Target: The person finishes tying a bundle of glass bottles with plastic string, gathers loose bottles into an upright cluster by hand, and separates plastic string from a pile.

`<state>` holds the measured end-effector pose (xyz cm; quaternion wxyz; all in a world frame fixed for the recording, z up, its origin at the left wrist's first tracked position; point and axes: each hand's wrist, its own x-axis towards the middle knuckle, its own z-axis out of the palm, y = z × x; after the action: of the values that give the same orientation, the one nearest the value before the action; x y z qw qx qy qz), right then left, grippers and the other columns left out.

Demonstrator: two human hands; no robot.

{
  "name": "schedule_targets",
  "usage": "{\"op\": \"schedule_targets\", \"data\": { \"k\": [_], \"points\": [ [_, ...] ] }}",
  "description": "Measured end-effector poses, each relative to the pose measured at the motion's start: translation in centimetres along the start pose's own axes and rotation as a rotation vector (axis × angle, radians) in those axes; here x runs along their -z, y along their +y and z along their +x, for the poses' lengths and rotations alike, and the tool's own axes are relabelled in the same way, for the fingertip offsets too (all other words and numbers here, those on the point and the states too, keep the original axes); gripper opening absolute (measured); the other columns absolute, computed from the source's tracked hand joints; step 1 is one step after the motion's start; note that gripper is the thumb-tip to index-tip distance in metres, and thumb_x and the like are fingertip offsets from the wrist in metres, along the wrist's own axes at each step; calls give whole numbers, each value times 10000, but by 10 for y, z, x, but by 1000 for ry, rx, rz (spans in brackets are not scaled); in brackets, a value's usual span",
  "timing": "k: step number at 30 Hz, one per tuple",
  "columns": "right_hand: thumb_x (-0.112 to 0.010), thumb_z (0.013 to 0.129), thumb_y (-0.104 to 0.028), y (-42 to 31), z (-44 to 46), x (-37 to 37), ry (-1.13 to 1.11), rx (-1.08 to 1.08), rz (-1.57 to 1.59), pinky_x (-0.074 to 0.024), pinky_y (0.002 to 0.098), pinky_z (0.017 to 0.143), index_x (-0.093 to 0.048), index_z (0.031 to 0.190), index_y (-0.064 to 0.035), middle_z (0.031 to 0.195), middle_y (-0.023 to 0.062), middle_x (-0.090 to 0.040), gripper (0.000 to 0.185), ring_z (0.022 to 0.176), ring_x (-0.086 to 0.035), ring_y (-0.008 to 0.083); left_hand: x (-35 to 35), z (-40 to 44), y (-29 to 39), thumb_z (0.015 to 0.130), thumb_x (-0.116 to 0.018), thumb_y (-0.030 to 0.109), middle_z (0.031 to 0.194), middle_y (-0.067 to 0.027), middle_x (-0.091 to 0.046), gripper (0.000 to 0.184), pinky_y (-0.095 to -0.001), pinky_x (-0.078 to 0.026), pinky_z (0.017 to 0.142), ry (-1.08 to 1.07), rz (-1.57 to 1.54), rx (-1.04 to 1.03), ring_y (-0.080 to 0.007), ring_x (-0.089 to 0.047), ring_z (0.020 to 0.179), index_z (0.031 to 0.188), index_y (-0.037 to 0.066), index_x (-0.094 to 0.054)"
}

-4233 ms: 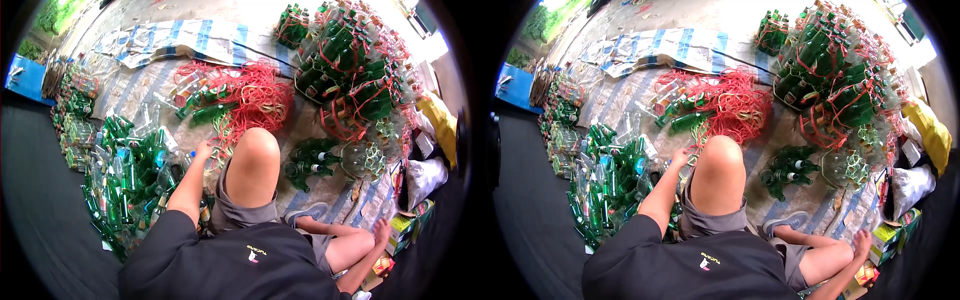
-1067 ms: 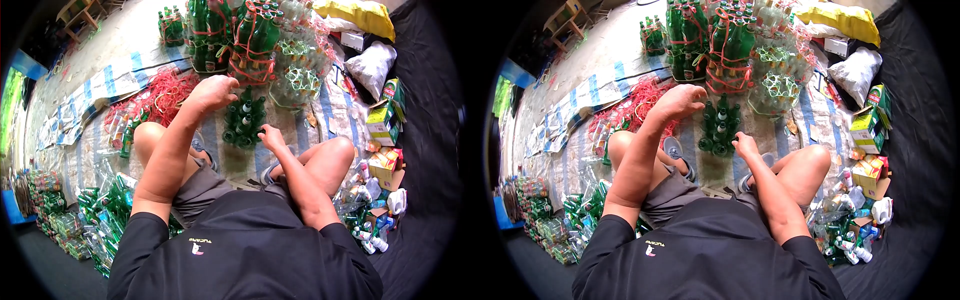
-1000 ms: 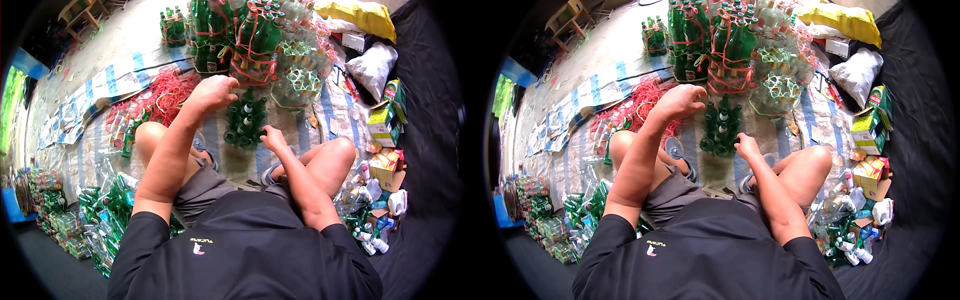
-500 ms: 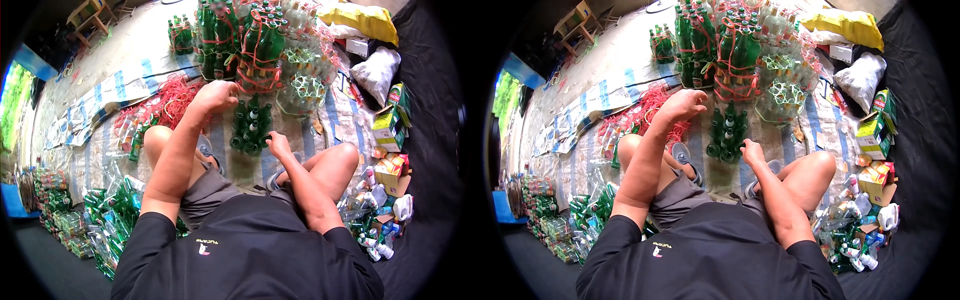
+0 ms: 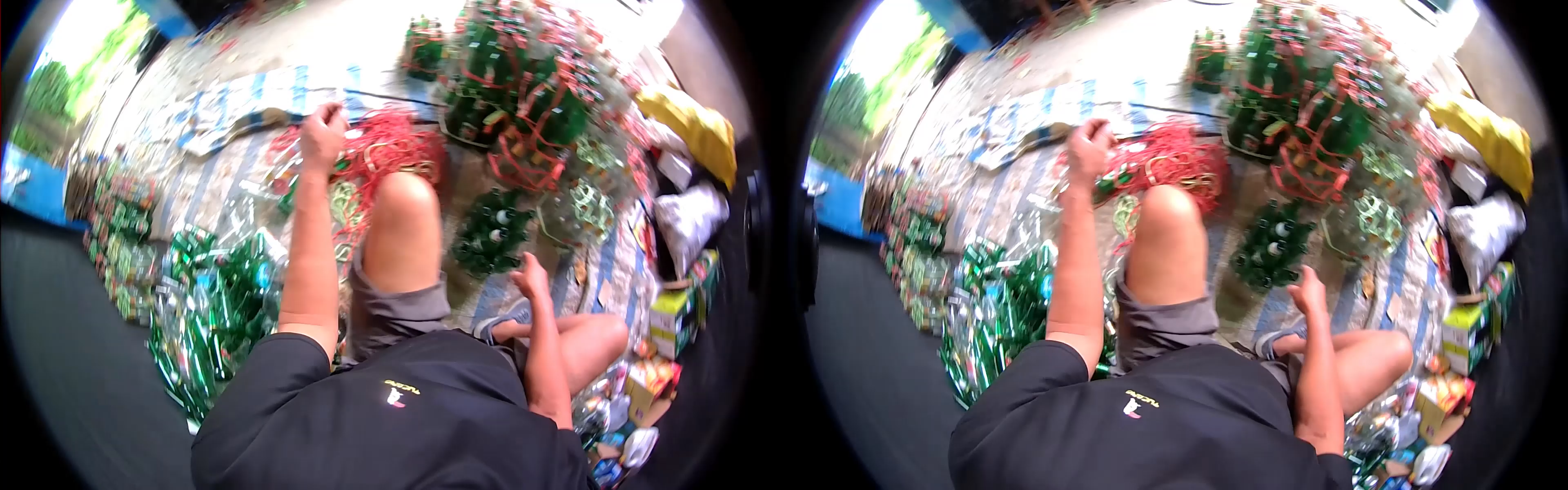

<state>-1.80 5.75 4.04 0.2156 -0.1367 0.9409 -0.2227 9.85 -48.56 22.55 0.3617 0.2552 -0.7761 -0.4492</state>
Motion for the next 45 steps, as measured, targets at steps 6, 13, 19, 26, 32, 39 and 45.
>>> {"op": "schedule_targets", "data": {
  "k": [6,13,19,26,32,39,45],
  "points": [
    [-703,924,-169,-26,-32,130,-99,-157,449,-508,255,630,-541,1412,-46,967,70,-705,529,774,-651,127,34,-241,-254,827,-634,109,583,-42,-616,153,-372,-443,469,-157,-24,894,-161,-576,500,704,37,-688],
    [-625,989,-158,61,-55,262,127,-244,727,-456,203,582,-531,1386,-39,946,30,-638,425,740,-595,81,-1,-358,-269,868,-630,121,867,-123,-705,310,-374,-486,506,-357,-19,1275,-228,-680,641,1163,37,-676],
    [-644,1001,-223,127,-45,257,296,-387,823,-464,227,586,-582,1299,-88,942,26,-646,333,742,-620,108,-16,-269,-235,888,-588,161,1290,-275,-633,681,-499,-489,982,-116,364,1011,-443,-611,1199,1534,210,-377],
    [-612,1009,-180,74,-47,242,202,-269,636,-442,217,500,-604,1220,-54,851,28,-629,245,637,-605,104,-47,-277,-390,851,-662,276,1190,-177,-723,308,-447,-550,935,-796,823,764,-329,-695,1114,1067,97,-790],
    [-613,1007,-170,67,-57,243,228,-224,637,-458,200,537,-572,1267,31,885,50,-644,332,675,-589,86,9,-319,-296,872,-591,131,727,-145,-742,215,-407,-568,545,-1043,697,876,-253,-721,596,859,9,-768],
    [-600,1006,-153,66,-60,244,222,-150,649,-464,206,547,-582,1266,23,914,60,-666,314,686,-603,85,134,-343,-212,881,-633,260,644,-33,-639,235,-293,-444,455,-763,141,1461,-147,-582,511,737,80,-675],
    [-593,1011,-148,69,-64,246,253,-147,711,-469,210,561,-589,1270,10,934,64,-667,304,704,-610,95,250,-200,-77,909,-558,189,815,-90,-668,254,-349,-454,751,310,125,558,-200,-598,785,767,27,-693]
  ]
}}
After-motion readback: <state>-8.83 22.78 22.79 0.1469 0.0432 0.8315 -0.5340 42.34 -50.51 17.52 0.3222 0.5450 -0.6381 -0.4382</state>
